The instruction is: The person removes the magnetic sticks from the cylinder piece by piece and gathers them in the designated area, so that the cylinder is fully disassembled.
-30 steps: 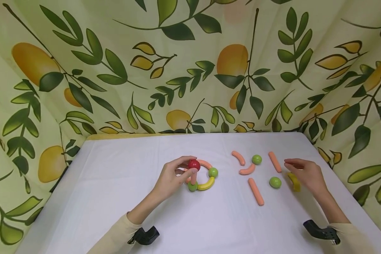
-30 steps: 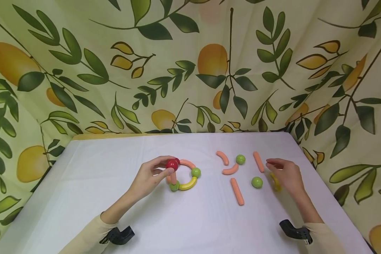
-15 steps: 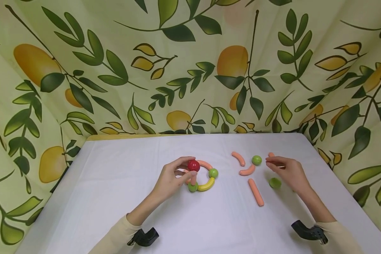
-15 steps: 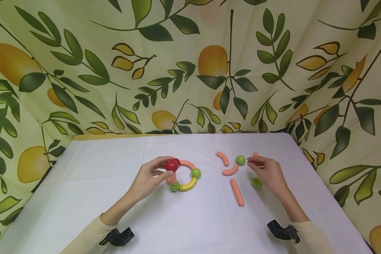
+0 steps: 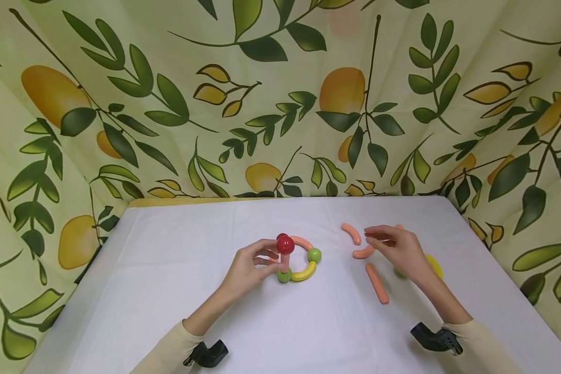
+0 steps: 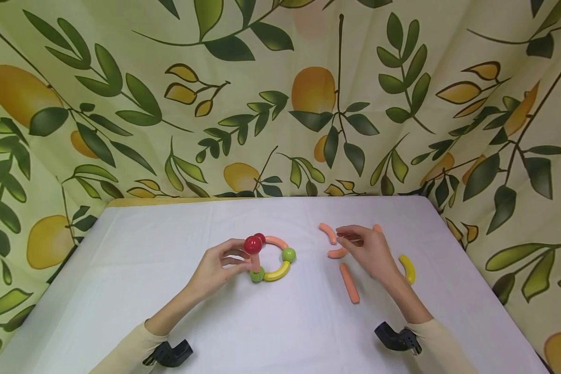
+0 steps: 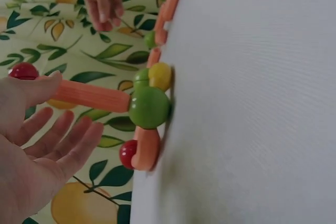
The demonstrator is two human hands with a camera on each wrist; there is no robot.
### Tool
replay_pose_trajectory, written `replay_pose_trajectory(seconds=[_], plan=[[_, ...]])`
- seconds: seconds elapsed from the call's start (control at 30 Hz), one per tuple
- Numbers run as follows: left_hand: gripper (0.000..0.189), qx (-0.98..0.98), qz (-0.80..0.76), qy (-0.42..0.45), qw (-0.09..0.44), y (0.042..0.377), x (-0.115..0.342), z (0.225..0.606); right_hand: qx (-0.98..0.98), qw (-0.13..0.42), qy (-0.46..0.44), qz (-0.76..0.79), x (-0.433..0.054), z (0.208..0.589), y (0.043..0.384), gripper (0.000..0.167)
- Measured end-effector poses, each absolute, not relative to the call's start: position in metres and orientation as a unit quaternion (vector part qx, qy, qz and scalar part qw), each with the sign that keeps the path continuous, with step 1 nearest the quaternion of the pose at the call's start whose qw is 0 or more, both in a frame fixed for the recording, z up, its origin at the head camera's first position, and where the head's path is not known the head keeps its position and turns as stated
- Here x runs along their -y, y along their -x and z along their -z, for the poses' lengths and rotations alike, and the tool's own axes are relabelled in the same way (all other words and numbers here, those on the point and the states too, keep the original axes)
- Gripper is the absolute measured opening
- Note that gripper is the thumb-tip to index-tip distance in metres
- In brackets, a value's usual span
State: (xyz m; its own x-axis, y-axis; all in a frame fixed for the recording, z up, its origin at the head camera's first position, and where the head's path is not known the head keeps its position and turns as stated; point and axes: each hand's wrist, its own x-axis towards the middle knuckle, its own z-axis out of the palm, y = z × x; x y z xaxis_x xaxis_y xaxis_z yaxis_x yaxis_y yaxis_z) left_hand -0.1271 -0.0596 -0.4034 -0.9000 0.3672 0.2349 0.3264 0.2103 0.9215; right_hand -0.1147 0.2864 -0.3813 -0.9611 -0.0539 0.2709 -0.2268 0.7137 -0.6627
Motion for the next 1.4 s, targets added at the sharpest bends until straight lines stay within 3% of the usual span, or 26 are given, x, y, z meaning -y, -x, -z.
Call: replay_pose_trajectory(seconds=[0.5,0.67,1.4], plan=[[0.035,-0.778,-0.578,-0.246,0.018,0.128,0.054,0.421,0.873,0.073,-0.187,-0.444,-0.231,0.369,0.130,0.032],[0.030,-0.791,-0.562,-0.243,-0.003,0.126,0.051,0.424,0.853,0.056,-0.240,-0.459,-0.215,0.364,0.133,0.038],[0.019,-0.797,-0.550,-0.247,-0.024,0.128,0.050,0.427,0.781,0.040,-0.356,-0.511,-0.164,0.358,0.141,0.041]])
